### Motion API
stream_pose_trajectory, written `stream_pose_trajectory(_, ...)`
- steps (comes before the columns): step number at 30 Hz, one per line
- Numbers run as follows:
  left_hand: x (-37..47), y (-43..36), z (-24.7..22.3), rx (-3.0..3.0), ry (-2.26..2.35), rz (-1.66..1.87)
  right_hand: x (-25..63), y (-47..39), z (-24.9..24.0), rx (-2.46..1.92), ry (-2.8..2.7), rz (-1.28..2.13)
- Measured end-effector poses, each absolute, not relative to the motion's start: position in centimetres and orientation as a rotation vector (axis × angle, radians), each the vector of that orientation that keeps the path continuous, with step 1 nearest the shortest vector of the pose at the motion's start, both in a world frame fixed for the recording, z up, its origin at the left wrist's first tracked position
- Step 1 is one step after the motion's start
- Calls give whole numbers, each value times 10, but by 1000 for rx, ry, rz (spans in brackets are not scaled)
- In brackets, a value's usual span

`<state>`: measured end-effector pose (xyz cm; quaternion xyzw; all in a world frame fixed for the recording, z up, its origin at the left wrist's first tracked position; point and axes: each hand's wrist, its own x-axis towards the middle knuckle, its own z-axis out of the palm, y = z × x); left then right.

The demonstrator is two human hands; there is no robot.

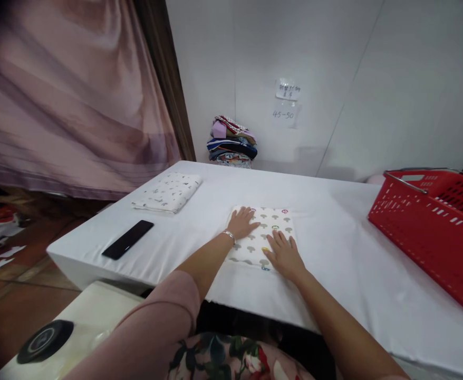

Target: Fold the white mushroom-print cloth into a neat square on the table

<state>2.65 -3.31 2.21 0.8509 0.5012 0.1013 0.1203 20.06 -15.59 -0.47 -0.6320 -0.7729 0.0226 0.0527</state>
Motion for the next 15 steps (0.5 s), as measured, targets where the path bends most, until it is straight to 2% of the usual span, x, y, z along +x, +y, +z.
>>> stream_pose_trajectory(8, 24, -18, 0, 2455, 1490, 338, 200, -164, -4, -1900, -2311, 62)
stream_pose_trajectory(15, 19, -17, 22, 2292, 1427, 403, 200, -159, 4, -1902, -2292, 208)
